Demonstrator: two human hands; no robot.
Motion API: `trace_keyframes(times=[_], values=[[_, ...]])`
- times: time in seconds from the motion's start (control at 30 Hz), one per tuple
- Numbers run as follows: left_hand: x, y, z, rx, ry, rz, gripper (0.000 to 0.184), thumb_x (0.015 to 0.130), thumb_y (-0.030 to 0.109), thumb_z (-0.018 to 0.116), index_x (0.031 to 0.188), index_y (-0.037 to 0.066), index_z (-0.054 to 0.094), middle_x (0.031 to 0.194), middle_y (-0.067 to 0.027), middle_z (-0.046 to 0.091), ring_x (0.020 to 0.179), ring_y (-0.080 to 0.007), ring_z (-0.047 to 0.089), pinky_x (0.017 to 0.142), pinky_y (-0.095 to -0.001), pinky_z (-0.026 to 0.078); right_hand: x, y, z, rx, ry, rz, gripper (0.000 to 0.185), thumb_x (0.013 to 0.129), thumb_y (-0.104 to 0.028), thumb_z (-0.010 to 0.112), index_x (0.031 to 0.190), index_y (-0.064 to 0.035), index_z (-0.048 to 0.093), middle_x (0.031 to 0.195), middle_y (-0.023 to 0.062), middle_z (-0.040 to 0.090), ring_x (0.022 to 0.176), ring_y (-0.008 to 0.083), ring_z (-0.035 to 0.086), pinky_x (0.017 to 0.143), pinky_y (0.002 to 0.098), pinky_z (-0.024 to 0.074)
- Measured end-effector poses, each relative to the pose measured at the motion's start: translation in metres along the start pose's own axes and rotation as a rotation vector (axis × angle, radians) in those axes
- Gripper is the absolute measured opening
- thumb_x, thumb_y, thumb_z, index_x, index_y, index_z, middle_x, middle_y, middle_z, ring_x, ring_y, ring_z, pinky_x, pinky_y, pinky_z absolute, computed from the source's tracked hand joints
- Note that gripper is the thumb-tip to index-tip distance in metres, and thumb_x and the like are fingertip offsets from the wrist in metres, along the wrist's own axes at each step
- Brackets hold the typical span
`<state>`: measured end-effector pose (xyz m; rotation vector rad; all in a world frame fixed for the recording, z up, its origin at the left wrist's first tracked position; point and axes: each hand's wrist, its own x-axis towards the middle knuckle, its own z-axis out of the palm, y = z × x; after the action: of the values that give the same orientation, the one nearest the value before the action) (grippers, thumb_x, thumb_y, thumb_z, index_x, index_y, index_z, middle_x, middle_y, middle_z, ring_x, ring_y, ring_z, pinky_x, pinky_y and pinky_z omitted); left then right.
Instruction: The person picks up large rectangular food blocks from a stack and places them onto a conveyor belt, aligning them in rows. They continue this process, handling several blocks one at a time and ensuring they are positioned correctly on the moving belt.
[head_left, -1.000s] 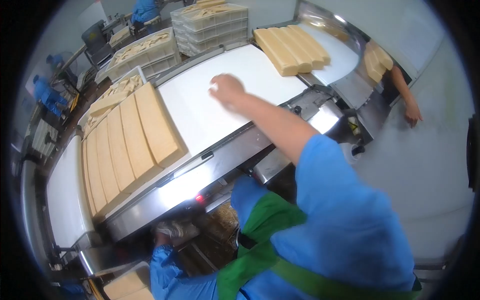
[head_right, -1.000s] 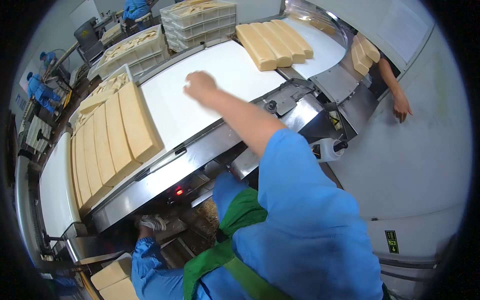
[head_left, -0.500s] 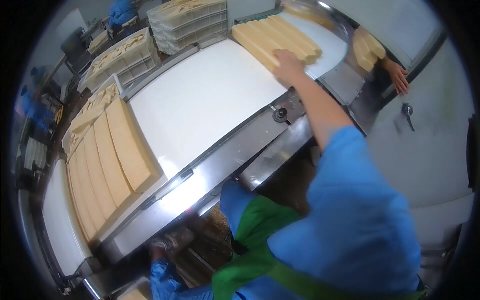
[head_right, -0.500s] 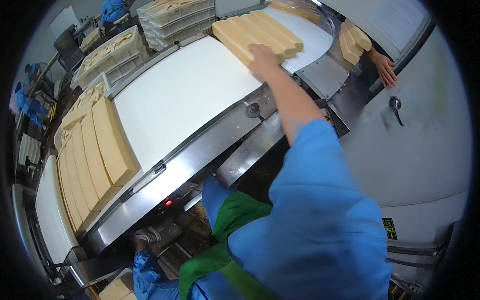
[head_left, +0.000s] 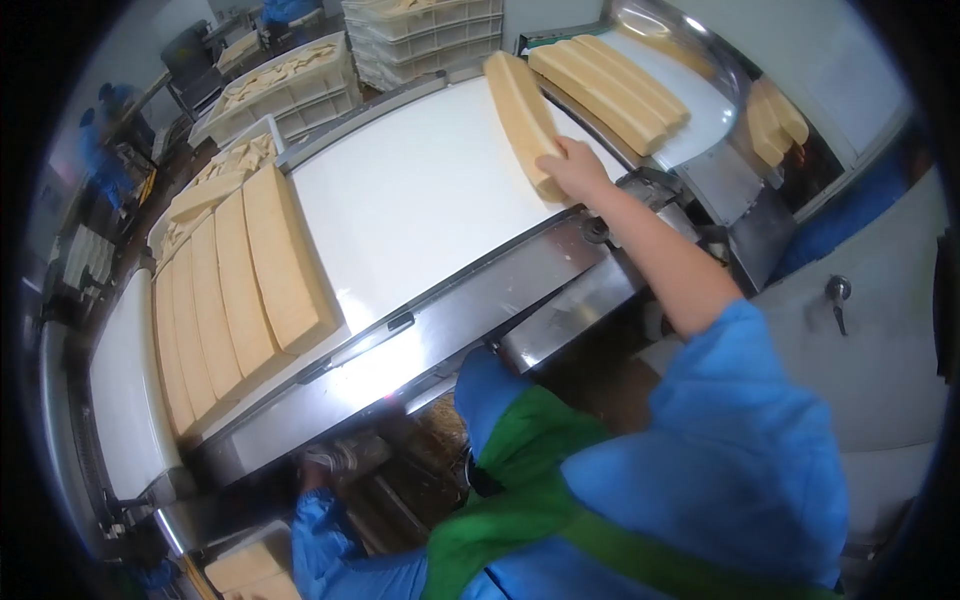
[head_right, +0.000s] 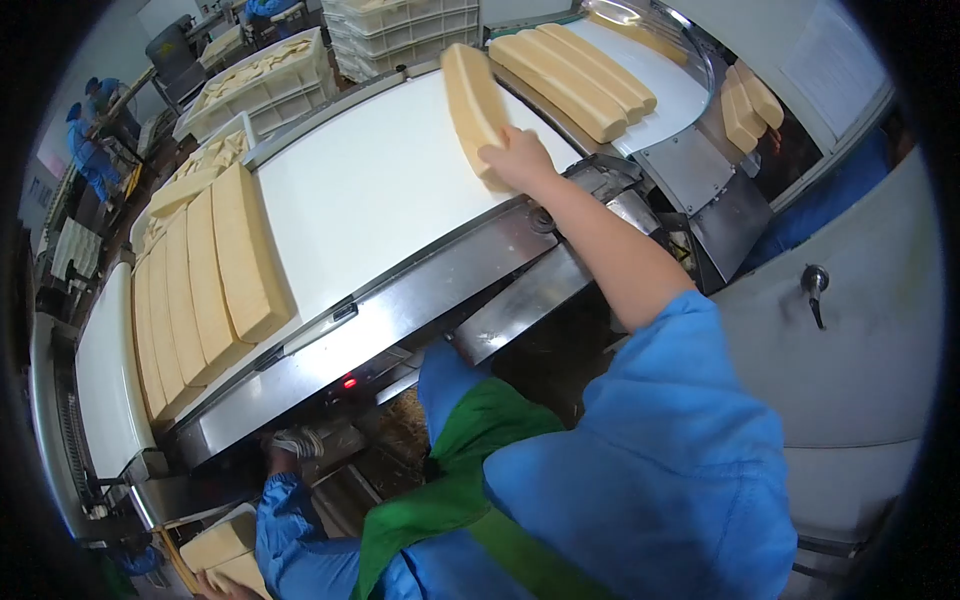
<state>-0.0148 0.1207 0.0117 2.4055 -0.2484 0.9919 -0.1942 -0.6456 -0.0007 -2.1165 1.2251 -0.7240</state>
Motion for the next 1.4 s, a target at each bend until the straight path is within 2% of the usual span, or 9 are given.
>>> trace_keyframes(times=[0.07,0.27,0.53,0.73,0.87,0.97,1.03,1.3,1.4], values=[[0.035,0.006,0.042,-0.110,-0.245,0.237,0.027,0.095,0.008,0.051,0.120,-0.002,0.053,0.125,-0.0181,0.053,0.116,-0.0302,0.051,0.100,-0.0376,0.038,0.003,0.002,-0.012,0.273,-0.183,0.085,0.043,0.082,-0.032,0.057,0.110,0.0012,0.063,0.098,0.0233,0.065,0.098,0.0344,0.062,0.083,0.0390,0.0492],[0.055,0.161,0.121,-0.387,-0.498,0.422,0.024,0.081,-0.002,0.058,0.105,0.001,0.058,0.121,-0.0168,0.054,0.113,-0.0317,0.052,0.097,-0.0384,0.039,0.068,0.104,-0.071,-0.631,0.375,-0.165,0.049,0.082,-0.035,0.058,0.112,0.0036,0.058,0.111,0.0190,0.063,0.108,0.0332,0.056,0.092,0.0414,0.0423],[0.055,0.260,0.188,-0.423,-0.605,0.560,0.023,0.080,0.002,0.063,0.103,0.000,0.059,0.116,-0.0184,0.057,0.111,-0.0353,0.053,0.097,-0.0402,0.040,0.059,0.048,-0.055,-0.889,0.139,0.151,0.070,0.071,-0.049,0.068,0.119,-0.0008,0.055,0.113,0.0181,0.060,0.115,0.0307,0.052,0.098,0.0401,0.0409],[0.076,0.302,0.262,-0.382,-0.647,0.620,0.036,0.084,0.016,0.063,0.117,0.001,0.057,0.126,-0.0200,0.053,0.117,-0.0373,0.050,0.100,-0.0418,0.039,0.040,0.026,-0.030,-0.477,0.213,0.056,0.066,0.070,-0.047,0.070,0.115,-0.0003,0.058,0.109,0.0215,0.063,0.103,0.0310,0.062,0.090,0.0374,0.0479],[0.084,0.297,0.296,-0.181,-0.687,0.657,0.046,0.088,0.025,0.059,0.128,0.004,0.051,0.135,-0.0206,0.047,0.123,-0.0350,0.046,0.102,-0.0432,0.037,0.033,0.017,-0.042,0.418,-0.230,0.288,0.048,0.082,-0.041,0.059,0.093,0.0048,0.067,0.094,0.0206,0.067,0.088,0.0333,0.065,0.081,0.0391,0.0507],[0.082,0.298,0.295,-0.079,-0.684,0.643,0.053,0.088,0.031,0.057,0.134,0.006,0.047,0.140,-0.0183,0.042,0.128,-0.0334,0.041,0.106,-0.0435,0.031,0.068,0.072,-0.068,-0.368,0.169,-0.281,0.044,0.086,-0.039,0.056,0.090,0.0031,0.066,0.096,0.0179,0.066,0.094,0.0325,0.062,0.086,0.0422,0.0481],[0.081,0.295,0.293,-0.053,-0.697,0.634,0.056,0.088,0.034,0.056,0.136,0.007,0.045,0.142,-0.0166,0.040,0.131,-0.0315,0.038,0.107,-0.0434,0.028,0.079,0.087,-0.084,-0.752,0.326,-0.098,0.047,0.083,-0.043,0.059,0.095,0.0016,0.065,0.103,0.0199,0.063,0.102,0.0333,0.059,0.091,0.0425,0.0462],[0.082,0.292,0.292,-0.030,-0.720,0.579,0.059,0.084,0.032,0.058,0.137,0.011,0.044,0.144,-0.0129,0.039,0.136,-0.0302,0.032,0.111,-0.0490,0.023,0.070,0.063,-0.086,0.143,0.099,0.272,0.064,0.077,-0.046,0.063,0.113,0.0061,0.060,0.113,0.0262,0.061,0.097,0.0355,0.062,0.084,0.0406,0.0485],[0.083,0.288,0.293,-0.024,-0.725,0.575,0.060,0.083,0.031,0.059,0.137,0.011,0.044,0.145,-0.0128,0.039,0.136,-0.0300,0.032,0.111,-0.0489,0.023,0.083,0.079,-0.123,-0.167,0.019,0.202,0.062,0.078,-0.048,0.062,0.113,0.0034,0.061,0.116,0.0249,0.061,0.097,0.0351,0.063,0.083,0.0412,0.0492]])
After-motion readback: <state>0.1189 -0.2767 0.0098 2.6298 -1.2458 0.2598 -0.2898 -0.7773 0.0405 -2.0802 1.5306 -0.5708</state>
